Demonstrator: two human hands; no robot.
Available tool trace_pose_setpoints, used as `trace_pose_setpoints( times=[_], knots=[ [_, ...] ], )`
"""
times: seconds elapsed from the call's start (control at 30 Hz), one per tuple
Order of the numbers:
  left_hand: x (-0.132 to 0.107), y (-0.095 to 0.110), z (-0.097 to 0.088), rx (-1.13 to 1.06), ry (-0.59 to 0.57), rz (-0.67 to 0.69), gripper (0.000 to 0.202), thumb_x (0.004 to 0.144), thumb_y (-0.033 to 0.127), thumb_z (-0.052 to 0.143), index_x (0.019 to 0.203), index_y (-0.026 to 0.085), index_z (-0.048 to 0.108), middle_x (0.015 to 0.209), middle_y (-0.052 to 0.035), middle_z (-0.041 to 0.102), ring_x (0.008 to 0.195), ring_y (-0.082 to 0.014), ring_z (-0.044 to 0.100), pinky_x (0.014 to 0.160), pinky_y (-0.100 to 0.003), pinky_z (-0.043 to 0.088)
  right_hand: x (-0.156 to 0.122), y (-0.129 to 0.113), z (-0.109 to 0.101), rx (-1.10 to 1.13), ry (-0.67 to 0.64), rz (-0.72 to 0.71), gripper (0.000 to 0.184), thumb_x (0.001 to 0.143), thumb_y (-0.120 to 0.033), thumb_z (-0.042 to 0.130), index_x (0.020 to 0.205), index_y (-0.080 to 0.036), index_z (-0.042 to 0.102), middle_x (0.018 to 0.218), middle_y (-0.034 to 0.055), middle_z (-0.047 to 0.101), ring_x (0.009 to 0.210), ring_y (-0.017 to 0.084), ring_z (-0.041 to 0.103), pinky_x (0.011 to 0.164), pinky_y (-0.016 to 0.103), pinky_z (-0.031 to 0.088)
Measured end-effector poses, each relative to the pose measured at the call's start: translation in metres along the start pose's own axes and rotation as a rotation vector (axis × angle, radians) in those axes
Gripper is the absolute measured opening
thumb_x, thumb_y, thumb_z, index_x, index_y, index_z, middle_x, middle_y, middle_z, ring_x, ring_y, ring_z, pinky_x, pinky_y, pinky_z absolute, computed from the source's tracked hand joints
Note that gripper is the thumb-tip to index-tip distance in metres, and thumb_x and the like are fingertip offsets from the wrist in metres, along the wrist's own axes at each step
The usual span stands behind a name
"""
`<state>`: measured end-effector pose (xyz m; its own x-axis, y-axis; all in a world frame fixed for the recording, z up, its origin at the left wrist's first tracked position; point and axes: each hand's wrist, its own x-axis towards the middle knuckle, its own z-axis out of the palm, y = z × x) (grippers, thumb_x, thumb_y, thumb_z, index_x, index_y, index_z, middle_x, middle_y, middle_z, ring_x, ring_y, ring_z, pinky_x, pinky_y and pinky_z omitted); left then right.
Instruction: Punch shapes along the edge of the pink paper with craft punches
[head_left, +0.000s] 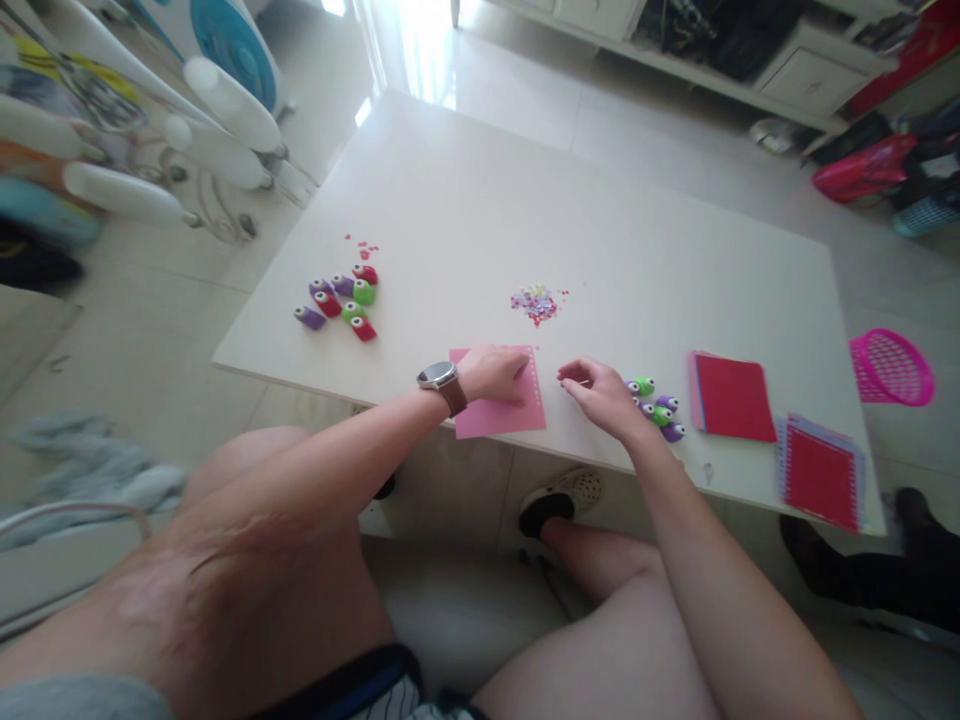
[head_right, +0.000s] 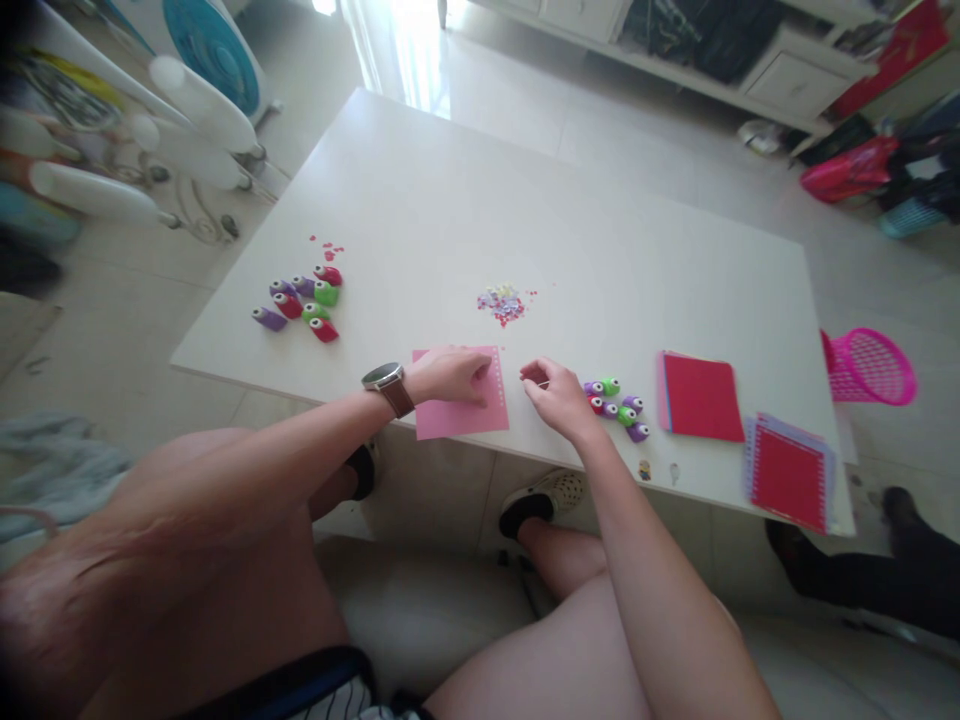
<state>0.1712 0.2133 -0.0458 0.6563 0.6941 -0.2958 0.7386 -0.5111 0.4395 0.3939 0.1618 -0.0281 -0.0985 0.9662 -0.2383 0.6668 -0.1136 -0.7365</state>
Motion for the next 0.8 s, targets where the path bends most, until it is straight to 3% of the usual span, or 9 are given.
trace_pose_setpoints(
  times=[0.13,0.27,0.47,0.53,0.63,0.73,0.8],
  knots=[
    [0.003,-0.001,-0.006,-0.043,-0.006,0.012,0.026,0.075,0.041,0.069,0.093,0.022,0.067,0.091,-0.0056,0.074,0.081,-0.0225,0.066,0.064,-0.032,0.043,-0.001,-0.005,0.001,-0.049,-0.018,-0.009,0.014,0.087,-0.019,0.059,0.096,-0.018,0.071,0.095,0.0064,0.076,0.086,0.018,0.069,0.081,0.031,0.055],
    [0.006,-0.005,-0.008,-0.011,0.102,0.017,0.031,0.075,0.038,0.07,0.102,0.021,0.066,0.103,-0.0079,0.074,0.092,-0.0239,0.067,0.072,-0.032,0.046,-0.003,-0.009,0.003,-0.08,-0.014,-0.011,0.014,0.087,-0.017,0.06,0.097,-0.018,0.07,0.1,0.0073,0.076,0.091,0.019,0.07,0.083,0.032,0.055],
    [0.008,-0.001,-0.006,0.037,-0.008,0.005,0.042,0.072,0.049,0.077,0.1,0.019,0.068,0.102,-0.0108,0.074,0.093,-0.0271,0.068,0.076,-0.033,0.048,-0.009,-0.011,0.011,-0.18,-0.145,-0.173,0.027,0.088,-0.013,0.059,0.109,-0.018,0.073,0.106,0.0079,0.074,0.09,0.018,0.068,0.085,0.03,0.053],
    [0.01,0.001,-0.006,0.016,0.001,0.015,0.038,0.079,0.049,0.071,0.103,0.019,0.068,0.1,-0.0102,0.075,0.092,-0.0261,0.069,0.076,-0.032,0.049,-0.011,-0.011,0.013,-0.237,-0.187,-0.201,0.036,0.088,-0.01,0.055,0.117,-0.019,0.074,0.105,0.0077,0.073,0.085,0.017,0.066,0.083,0.029,0.051],
    [0.012,0.001,-0.008,-0.011,0.083,-0.014,0.031,0.092,0.037,0.053,0.113,0.02,0.068,0.102,-0.0095,0.076,0.095,-0.0243,0.07,0.078,-0.032,0.049,-0.012,-0.009,0.013,-0.345,-0.248,-0.209,0.043,0.087,-0.008,0.052,0.121,-0.021,0.076,0.102,0.0071,0.069,0.082,0.017,0.063,0.082,0.028,0.048],
    [0.013,-0.001,-0.012,0.015,0.166,-0.026,0.041,0.092,0.02,0.046,0.127,0.023,0.066,0.116,-0.0094,0.075,0.109,-0.0233,0.069,0.088,-0.032,0.05,-0.012,-0.006,0.012,-0.392,-0.272,-0.2,0.042,0.089,-0.01,0.053,0.12,-0.023,0.078,0.102,0.0068,0.068,0.085,0.017,0.063,0.083,0.028,0.047],
    [0.011,-0.001,-0.014,0.044,0.159,-0.007,0.046,0.091,0.018,0.046,0.131,0.025,0.066,0.122,-0.009,0.074,0.113,-0.0231,0.068,0.091,-0.032,0.049,-0.012,-0.006,0.011,-0.406,-0.274,-0.192,0.041,0.089,-0.011,0.054,0.119,-0.024,0.078,0.102,0.0064,0.068,0.087,0.018,0.063,0.084,0.027,0.046]
  ],
)
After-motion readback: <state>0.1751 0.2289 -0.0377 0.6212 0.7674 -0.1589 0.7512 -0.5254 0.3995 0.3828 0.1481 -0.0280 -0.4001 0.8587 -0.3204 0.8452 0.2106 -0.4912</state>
